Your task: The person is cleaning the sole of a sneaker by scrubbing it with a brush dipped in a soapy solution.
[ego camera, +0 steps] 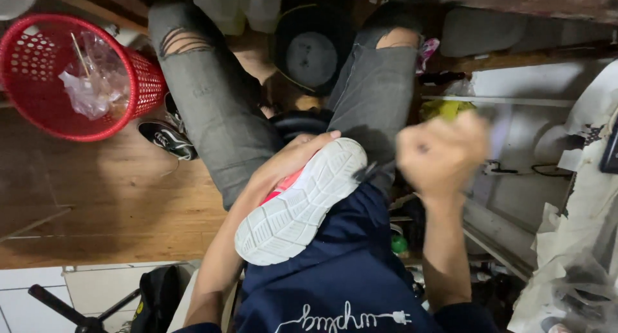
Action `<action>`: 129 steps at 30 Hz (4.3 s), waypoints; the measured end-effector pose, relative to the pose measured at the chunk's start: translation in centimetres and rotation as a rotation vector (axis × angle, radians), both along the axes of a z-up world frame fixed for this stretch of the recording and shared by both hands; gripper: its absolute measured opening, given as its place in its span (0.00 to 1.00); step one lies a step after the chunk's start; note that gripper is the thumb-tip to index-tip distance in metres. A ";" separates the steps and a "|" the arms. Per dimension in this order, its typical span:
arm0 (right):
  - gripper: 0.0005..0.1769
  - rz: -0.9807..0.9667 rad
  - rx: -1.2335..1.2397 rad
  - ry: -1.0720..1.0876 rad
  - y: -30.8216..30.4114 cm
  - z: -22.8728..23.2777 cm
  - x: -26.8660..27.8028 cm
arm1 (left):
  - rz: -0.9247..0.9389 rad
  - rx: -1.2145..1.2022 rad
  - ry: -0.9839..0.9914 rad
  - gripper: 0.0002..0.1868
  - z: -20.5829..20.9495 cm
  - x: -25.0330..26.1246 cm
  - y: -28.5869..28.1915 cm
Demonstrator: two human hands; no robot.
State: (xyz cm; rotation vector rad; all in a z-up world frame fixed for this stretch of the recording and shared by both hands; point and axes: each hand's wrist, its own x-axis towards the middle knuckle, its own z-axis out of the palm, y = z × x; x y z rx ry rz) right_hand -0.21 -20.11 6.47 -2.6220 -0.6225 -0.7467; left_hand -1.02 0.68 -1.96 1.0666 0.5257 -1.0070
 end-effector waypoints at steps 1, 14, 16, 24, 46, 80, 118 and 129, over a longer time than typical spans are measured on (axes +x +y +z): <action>0.20 -0.085 -0.049 -0.005 -1.2 -0.1 0.3 | -0.077 -0.002 -0.008 0.21 1.7 0.6 0.0; 0.23 0.098 0.075 0.007 1.0 1.8 -0.6 | -0.242 -0.131 -0.137 0.22 -1.0 0.5 -0.3; 0.24 0.084 0.029 -0.011 -0.4 1.1 -0.6 | -0.291 -0.153 -0.171 0.22 -0.5 0.7 -0.5; 0.20 0.114 0.053 0.036 0.0 2.2 -0.7 | -0.488 -0.300 -0.328 0.20 -2.6 -0.1 -0.6; 0.22 0.064 -0.007 0.016 -2.9 0.7 0.3 | -0.530 -0.196 -0.283 0.25 0.4 1.1 -0.9; 0.17 -0.107 -0.197 0.131 -0.1 3.7 -2.3 | -0.608 -0.077 -0.297 0.32 2.6 1.2 -0.6; 0.16 -0.004 -0.286 -0.047 3.0 2.5 -1.7 | -0.520 -0.097 -0.231 0.25 1.5 0.7 -0.3; 0.15 0.002 -0.282 0.050 -0.7 0.8 -1.9 | -0.530 -0.073 -0.198 0.24 1.6 1.1 -0.7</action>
